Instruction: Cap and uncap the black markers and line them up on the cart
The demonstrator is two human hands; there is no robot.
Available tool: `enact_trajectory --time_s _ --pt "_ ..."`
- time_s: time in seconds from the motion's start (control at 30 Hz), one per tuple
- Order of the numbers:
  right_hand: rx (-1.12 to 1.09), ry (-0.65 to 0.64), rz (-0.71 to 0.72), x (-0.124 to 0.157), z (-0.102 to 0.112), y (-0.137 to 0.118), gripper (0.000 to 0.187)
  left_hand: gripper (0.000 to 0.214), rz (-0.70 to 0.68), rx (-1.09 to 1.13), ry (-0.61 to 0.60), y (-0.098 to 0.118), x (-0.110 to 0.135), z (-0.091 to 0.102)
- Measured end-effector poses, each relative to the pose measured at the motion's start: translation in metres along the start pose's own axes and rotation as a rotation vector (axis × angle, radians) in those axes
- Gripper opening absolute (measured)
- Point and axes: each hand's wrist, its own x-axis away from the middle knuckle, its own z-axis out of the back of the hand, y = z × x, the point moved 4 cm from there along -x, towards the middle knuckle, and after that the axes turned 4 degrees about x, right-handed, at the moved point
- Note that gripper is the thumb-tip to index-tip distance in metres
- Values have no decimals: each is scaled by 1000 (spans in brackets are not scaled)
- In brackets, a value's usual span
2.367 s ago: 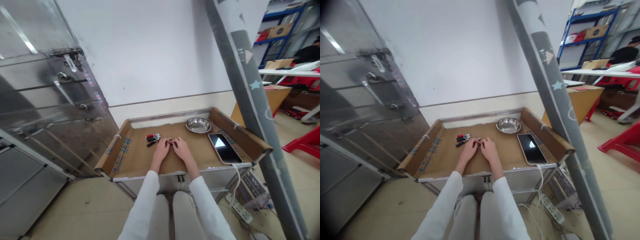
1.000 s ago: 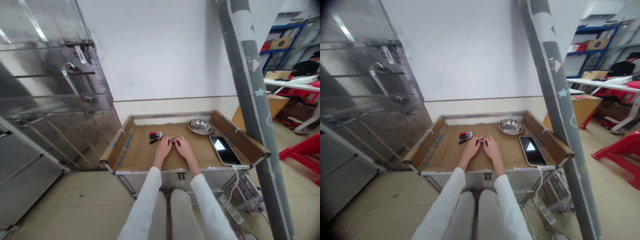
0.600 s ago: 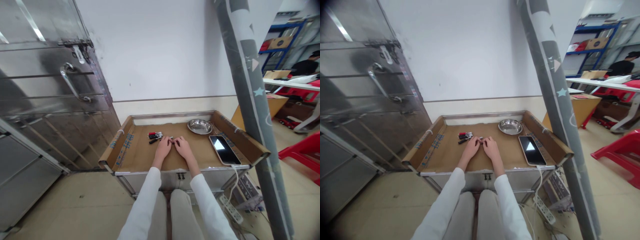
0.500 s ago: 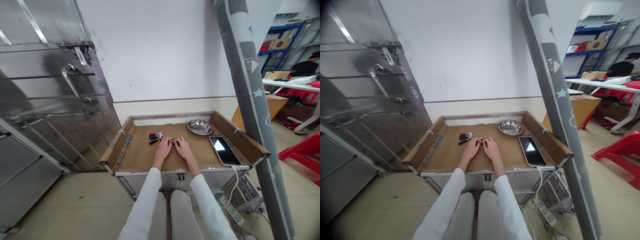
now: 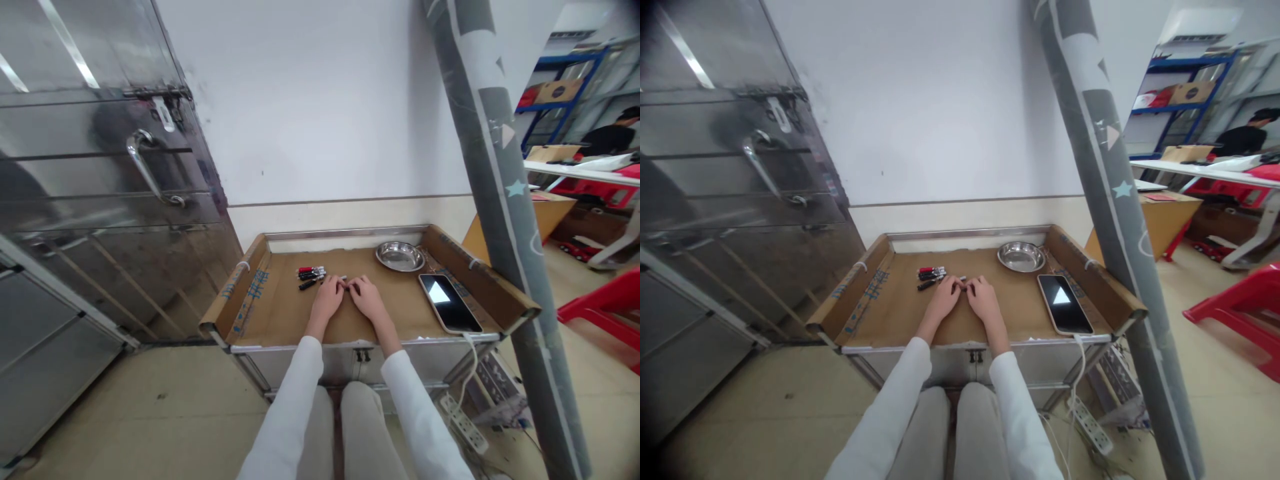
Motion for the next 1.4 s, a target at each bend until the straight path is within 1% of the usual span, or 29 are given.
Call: enact_trajectory --time_s 0.23,0.53,0.67,0.8,1.1,1.3,1.4 --pt "-3 3 -2 0 -1 0 21 18 8 -5 -10 -1 -1 0" --pt "-11 2 -4 4 3 -2 22 18 -8 -22 -8 2 3 0" --pt "-39 11 5 3 1 1 22 17 -17 -41 -25 1 1 -3" --pt "-31 -4 -8 -1 -2 4 22 18 -4 -53 -18 1 -1 -4" --pt "-43 6 -4 0 -2 3 17 15 -77 -59 -61 6 3 -3" --pt "-20 23 -8 0 -2 3 19 18 -82 -59 -48 6 3 -2" --pt "-17 26 13 0 -2 3 18 19 -79 -46 -43 5 3 -2"
